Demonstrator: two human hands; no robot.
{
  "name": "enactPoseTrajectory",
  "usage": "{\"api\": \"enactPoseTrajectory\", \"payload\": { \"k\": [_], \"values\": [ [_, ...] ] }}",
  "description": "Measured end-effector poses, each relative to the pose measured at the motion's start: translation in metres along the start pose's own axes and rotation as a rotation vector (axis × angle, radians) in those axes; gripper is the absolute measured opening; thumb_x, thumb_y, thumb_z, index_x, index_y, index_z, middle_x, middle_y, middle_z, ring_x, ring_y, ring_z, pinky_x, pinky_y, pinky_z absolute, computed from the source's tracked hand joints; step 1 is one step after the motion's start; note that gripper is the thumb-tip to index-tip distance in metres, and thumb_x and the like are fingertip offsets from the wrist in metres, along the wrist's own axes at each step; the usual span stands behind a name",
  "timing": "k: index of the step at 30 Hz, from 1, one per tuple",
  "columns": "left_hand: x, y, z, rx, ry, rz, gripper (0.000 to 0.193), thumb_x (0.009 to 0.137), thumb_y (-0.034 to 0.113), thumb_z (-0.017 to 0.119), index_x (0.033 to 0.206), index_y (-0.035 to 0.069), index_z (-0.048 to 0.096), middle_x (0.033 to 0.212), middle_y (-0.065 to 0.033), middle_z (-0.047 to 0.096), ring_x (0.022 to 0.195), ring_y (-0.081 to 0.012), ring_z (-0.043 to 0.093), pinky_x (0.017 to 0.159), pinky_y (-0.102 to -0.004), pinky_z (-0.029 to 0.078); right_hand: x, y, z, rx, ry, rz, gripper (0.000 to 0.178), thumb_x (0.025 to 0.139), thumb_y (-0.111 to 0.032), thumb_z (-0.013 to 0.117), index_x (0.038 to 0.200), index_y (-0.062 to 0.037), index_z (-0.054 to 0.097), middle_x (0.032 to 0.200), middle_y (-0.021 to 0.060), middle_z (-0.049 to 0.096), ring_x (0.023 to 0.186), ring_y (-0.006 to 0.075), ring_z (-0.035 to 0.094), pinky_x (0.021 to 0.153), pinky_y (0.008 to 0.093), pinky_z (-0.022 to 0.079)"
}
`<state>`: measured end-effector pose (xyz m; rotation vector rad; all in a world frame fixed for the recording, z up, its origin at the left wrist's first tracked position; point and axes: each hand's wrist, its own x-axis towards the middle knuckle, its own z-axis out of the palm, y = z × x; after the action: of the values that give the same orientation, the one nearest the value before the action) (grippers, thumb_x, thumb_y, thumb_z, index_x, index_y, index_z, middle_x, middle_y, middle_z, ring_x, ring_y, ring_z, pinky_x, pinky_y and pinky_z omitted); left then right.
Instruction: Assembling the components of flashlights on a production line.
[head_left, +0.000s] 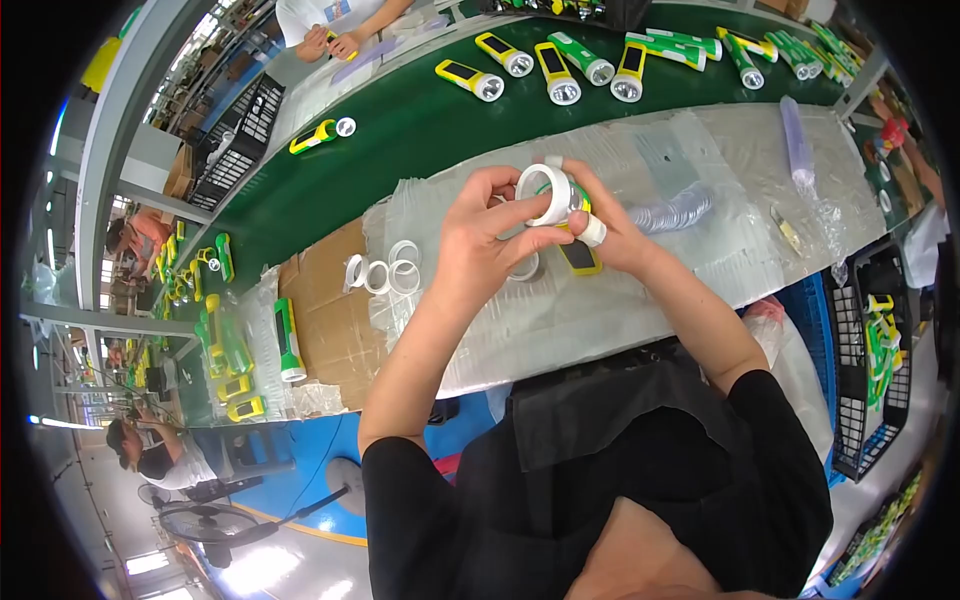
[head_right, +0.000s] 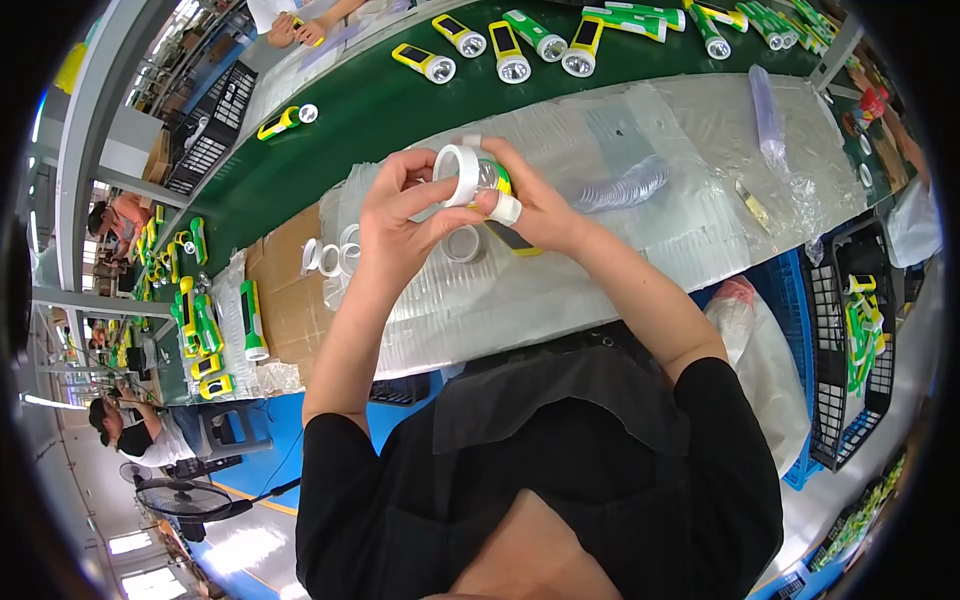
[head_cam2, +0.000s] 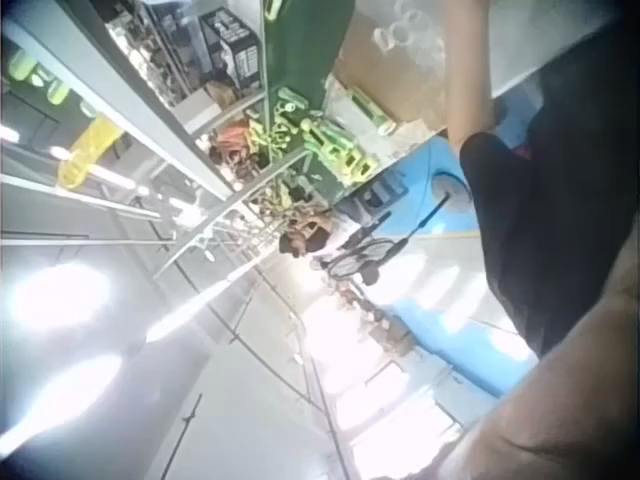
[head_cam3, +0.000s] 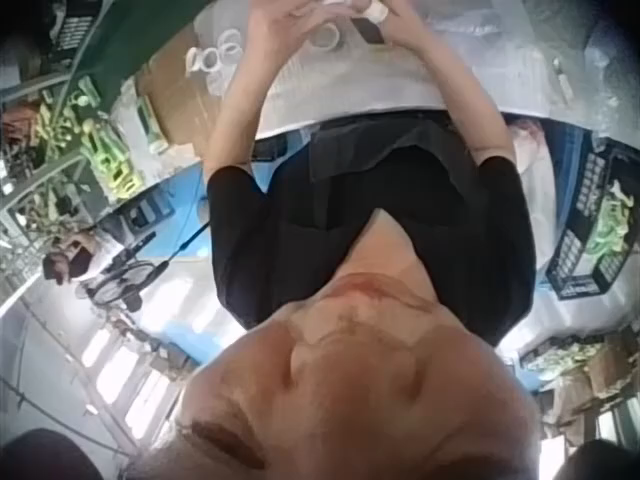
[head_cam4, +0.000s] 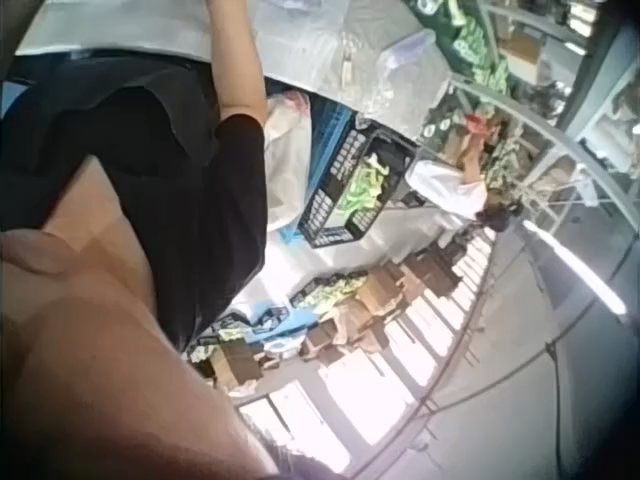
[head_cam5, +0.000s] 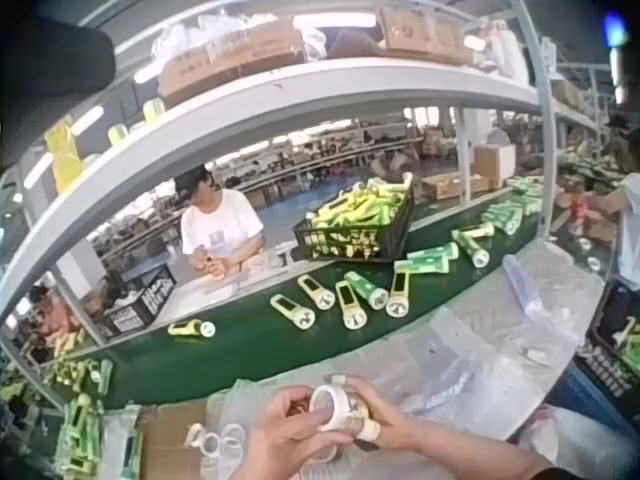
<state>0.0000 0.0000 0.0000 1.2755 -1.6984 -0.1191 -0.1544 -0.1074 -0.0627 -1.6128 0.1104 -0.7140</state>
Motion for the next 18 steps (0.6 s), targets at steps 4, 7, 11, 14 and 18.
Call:
{"api": "enactPoseTrajectory", "payload": {
  "k": [4,7,11,14,18],
  "values": [
    [0.007,0.010,0.004,0.059,-0.067,0.021,0.045,0.064,0.023,0.086,0.105,0.010,0.073,0.102,-0.0087,0.058,0.081,-0.0220,0.056,0.069,-0.0329,0.051,-0.003,-0.033,-0.026,-0.230,0.076,-0.205,0.062,0.083,-0.028,0.074,0.134,-0.0096,0.046,0.126,0.0104,0.056,0.115,0.0254,0.055,0.097,0.0344,0.044],
    [0.016,0.014,0.009,0.033,-0.140,0.016,0.046,0.065,0.024,0.085,0.107,0.010,0.071,0.104,-0.0105,0.059,0.084,-0.0248,0.060,0.070,-0.0344,0.052,-0.004,-0.061,-0.065,-0.656,-0.012,-0.317,0.053,0.075,-0.023,0.079,0.120,-0.0054,0.055,0.119,0.0096,0.058,0.109,0.0242,0.058,0.091,0.0352,0.048],
    [0.026,0.015,0.027,0.100,-0.138,0.059,0.048,0.067,0.022,0.086,0.109,0.010,0.065,0.110,-0.0117,0.063,0.095,-0.0271,0.064,0.076,-0.0347,0.052,0.001,-0.097,-0.081,-0.742,-0.154,-0.081,0.043,0.072,-0.017,0.077,0.108,-0.0035,0.058,0.106,0.0090,0.058,0.093,0.0222,0.059,0.079,0.0344,0.050],
    [0.025,0.013,0.034,0.051,-0.185,-0.097,0.046,0.069,0.021,0.085,0.107,0.010,0.061,0.109,-0.0097,0.066,0.095,-0.0272,0.065,0.078,-0.0346,0.052,0.028,-0.125,-0.074,-0.888,-0.415,-0.029,0.039,0.071,-0.016,0.074,0.104,-0.0033,0.058,0.094,0.0084,0.053,0.083,0.0223,0.055,0.073,0.0352,0.048],
    [0.024,0.020,0.042,-0.109,-0.095,-0.068,0.039,0.072,0.016,0.081,0.103,0.010,0.058,0.104,-0.0097,0.067,0.096,-0.0310,0.065,0.080,-0.0383,0.052,0.050,-0.147,-0.075,-0.903,-0.666,0.006,0.034,0.072,-0.019,0.071,0.098,-0.0031,0.057,0.087,0.0085,0.047,0.079,0.0222,0.052,0.070,0.0344,0.045]
  ]
}}
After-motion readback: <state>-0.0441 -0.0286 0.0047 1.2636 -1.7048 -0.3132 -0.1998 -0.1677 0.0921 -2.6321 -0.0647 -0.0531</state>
